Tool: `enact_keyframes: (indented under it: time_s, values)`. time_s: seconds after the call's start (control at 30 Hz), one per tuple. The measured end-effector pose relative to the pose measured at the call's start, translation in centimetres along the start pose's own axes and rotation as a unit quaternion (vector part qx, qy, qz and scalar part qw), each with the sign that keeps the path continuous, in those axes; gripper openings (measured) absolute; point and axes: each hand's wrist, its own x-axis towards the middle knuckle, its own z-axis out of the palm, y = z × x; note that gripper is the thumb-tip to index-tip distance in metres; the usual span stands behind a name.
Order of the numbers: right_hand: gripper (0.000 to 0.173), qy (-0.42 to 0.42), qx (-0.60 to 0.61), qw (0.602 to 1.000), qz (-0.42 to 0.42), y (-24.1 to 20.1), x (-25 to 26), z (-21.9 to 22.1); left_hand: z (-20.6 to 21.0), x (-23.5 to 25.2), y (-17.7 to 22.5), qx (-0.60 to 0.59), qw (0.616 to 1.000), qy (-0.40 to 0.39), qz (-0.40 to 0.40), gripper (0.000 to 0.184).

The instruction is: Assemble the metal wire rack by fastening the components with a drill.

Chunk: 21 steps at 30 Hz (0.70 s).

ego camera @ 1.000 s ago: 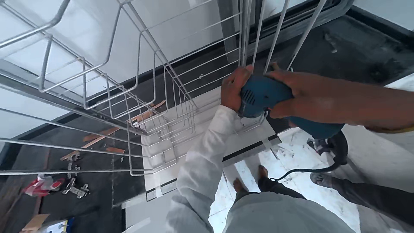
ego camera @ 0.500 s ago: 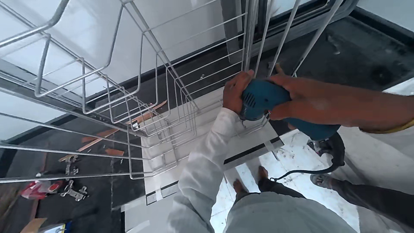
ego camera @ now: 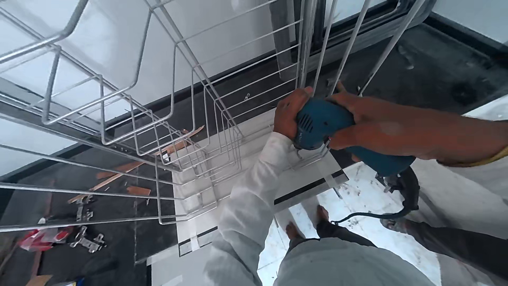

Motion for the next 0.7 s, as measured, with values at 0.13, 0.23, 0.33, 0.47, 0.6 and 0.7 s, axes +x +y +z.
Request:
enact_keyframes:
  time_s: [0.13, 0.23, 0.33, 0.47, 0.6, 0.7]
  values:
    - [0.057, 0.007, 0.001, 1.000, -0.013, 0.4, -0.1, 0.1, 0.1, -0.1, 0.2, -0.001, 1.000, 0.001, -0.004, 0.025]
    - [0.053, 0.018, -0.030, 0.999, -0.031, 0.3, -0.5, -0.1, 0.4, -0.3, 1.1, 0.005, 1.000, 0.010, 0.005, 0.025]
    - [0.055, 0.037, -0.065, 0.995, -0.063, -0.7, -1.2, -0.4, 0.1, 0.2, 2.4, 0.008, 0.999, 0.008, 0.040, 0.027]
    - [0.062, 0.088, -0.090, 0.989, -0.077, -2.4, -0.3, -0.1, -1.1, 3.3, 3.5, 0.039, 0.993, -0.017, 0.107, 0.026]
    - [0.059, 0.105, -0.095, 0.987, -0.079, -2.4, 1.6, 0.8, -2.4, 4.6, 2.6, 0.045, 0.994, -0.024, 0.093, 0.026]
    - [0.060, 0.097, -0.082, 0.988, -0.090, -1.8, 2.6, 1.3, -2.7, 4.6, 1.5, 0.040, 0.997, -0.014, 0.068, 0.027]
